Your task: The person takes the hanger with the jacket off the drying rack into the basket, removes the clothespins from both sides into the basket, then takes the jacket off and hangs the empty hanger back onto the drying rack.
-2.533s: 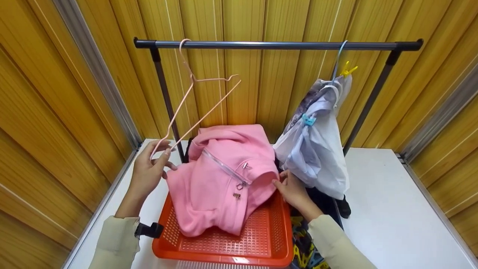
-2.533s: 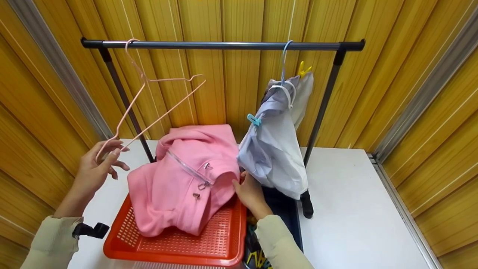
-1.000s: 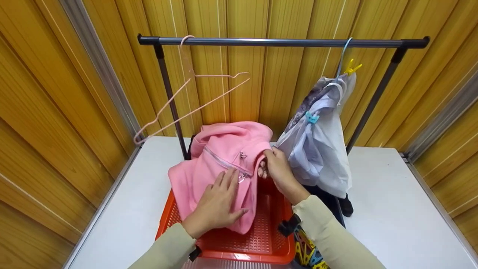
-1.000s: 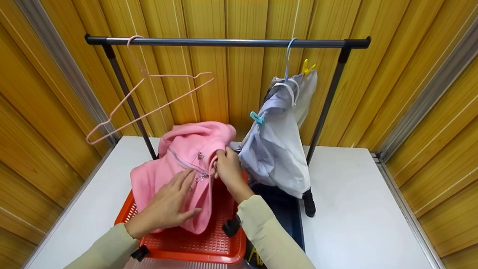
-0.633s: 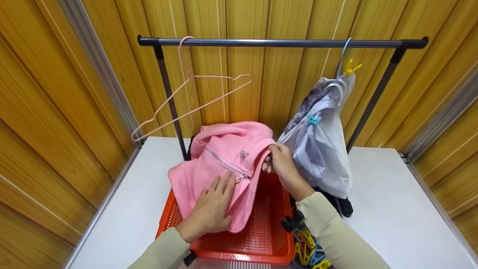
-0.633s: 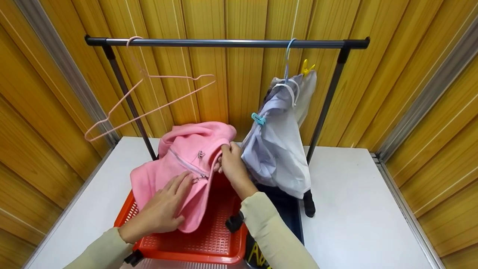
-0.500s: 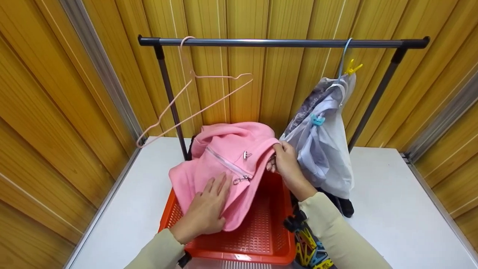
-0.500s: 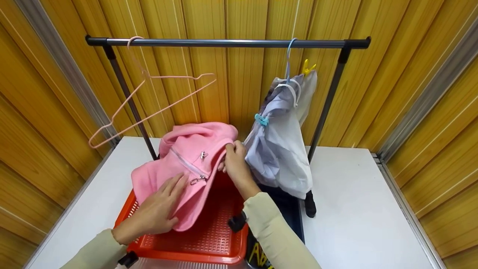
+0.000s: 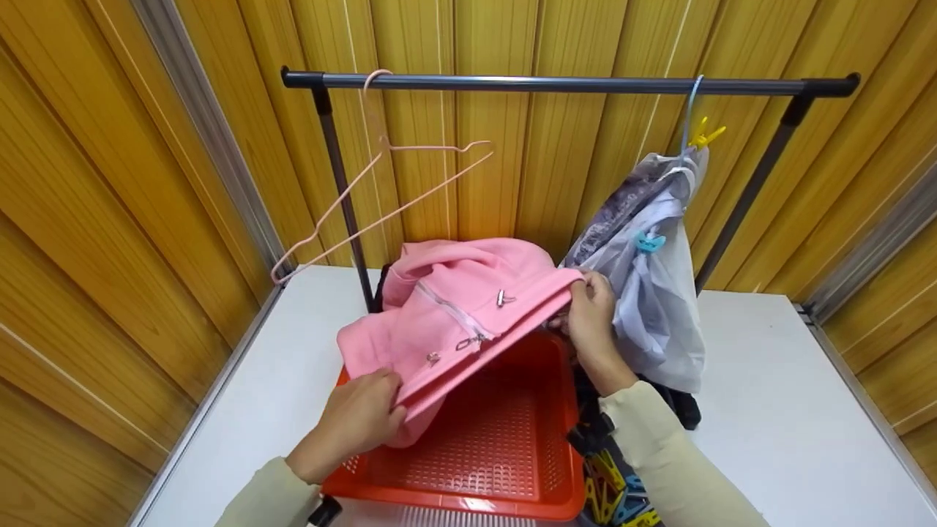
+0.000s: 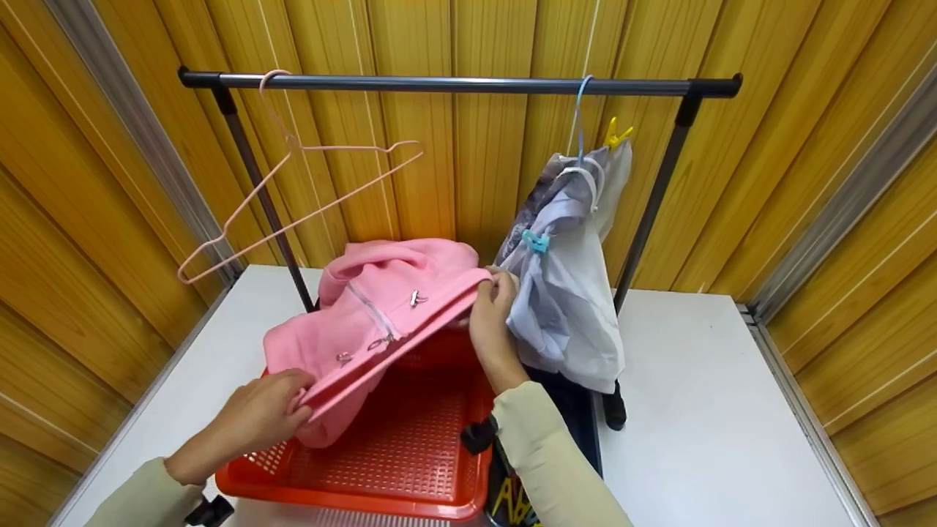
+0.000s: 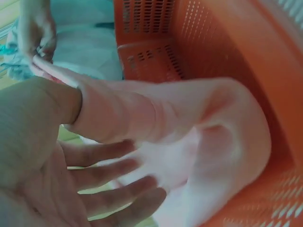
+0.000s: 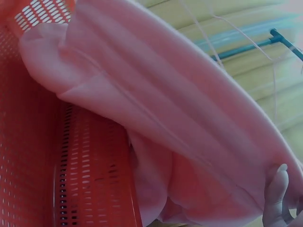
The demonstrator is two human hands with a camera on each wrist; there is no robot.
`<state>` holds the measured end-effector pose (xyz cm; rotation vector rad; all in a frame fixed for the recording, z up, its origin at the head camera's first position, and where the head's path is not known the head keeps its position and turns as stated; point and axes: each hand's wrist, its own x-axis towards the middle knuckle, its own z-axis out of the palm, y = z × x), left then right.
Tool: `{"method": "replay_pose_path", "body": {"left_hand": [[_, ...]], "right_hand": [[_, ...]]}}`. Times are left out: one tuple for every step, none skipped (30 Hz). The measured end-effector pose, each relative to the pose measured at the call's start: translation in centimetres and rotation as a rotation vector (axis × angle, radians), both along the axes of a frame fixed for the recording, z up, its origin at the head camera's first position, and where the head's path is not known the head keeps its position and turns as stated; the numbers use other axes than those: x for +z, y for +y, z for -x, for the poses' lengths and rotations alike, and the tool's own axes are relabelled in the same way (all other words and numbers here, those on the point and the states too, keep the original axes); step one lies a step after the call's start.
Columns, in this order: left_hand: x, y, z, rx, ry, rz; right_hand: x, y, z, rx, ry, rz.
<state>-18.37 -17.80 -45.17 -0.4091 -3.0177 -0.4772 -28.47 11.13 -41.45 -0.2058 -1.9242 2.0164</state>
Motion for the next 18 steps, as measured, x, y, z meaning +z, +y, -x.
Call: {"method": "replay_pose_path", "body": {"left_hand": [[0.3,-0.2,0.0,0.007,0.020,0.014],[0.5,-0.3,0.0,0.010,0.054,0.029],[0.7,-0.5,-0.1,0.007,0.093,0.049],[1.0,-0.6,-0.1,0.002,0.142,0.073],[1.2,-0.6,-0.2,-0.003,0.191,0.098],[1.4,-0.6,-0.2,-0.008,0.243,0.122],[1.6,-0.6,-0.3,-0.015,0.301,0.142],[1.7,-0.7,-0.3,-0.022,0.352,0.154],[1.9,-0.7,-0.3,-0.031,0.396,0.165],[2.0,-0.7,-0.3,-0.040,0.431,0.167],[2.1,-0.7,-0.3,-0.050,0.462,0.166],[2.2,-0.8,-0.2,-0.063,0.493,0.160],[2.3,-0.9,-0.2,-0.076,0.512,0.138],[2.4,-0.9,-0.1,-0.089,0.522,0.109],[2.6,-1.0,0.0,-0.103,0.524,0.075],[2.8,-1.0,0.1,-0.116,0.520,0.038],[3.0,-1.1,0.2,-0.126,0.518,0.005],[3.3,-1.1,0.4,-0.137,0.515,-0.029]], "right_hand": [[0.0,0.2,-0.1,0.005,-0.003,0.017],[0.0,0.3,-0.1,0.011,-0.009,0.023],[0.0,0.4,-0.1,0.018,-0.010,0.031],[-0.1,0.5,-0.1,0.027,0.000,0.030],[-0.1,0.6,-0.2,0.038,0.017,0.034],[-0.1,0.6,-0.2,0.044,0.027,0.033],[-0.1,0.6,-0.1,0.049,0.035,0.027],[-0.1,0.7,-0.2,0.053,0.041,0.012],[-0.2,0.7,-0.2,0.062,0.049,0.005],[-0.1,0.7,-0.2,0.069,0.060,-0.002],[-0.1,0.7,-0.2,0.076,0.076,-0.008],[-0.1,0.6,-0.3,0.074,0.086,-0.027],[0.0,0.6,-0.3,0.077,0.101,-0.039],[0.1,0.5,-0.4,0.086,0.112,-0.045],[0.1,0.4,-0.4,0.098,0.121,-0.036],[0.2,0.4,-0.4,0.110,0.130,-0.029],[0.2,0.3,-0.4,0.126,0.141,-0.023],[0.3,0.2,-0.5,0.147,0.143,-0.011]]}}
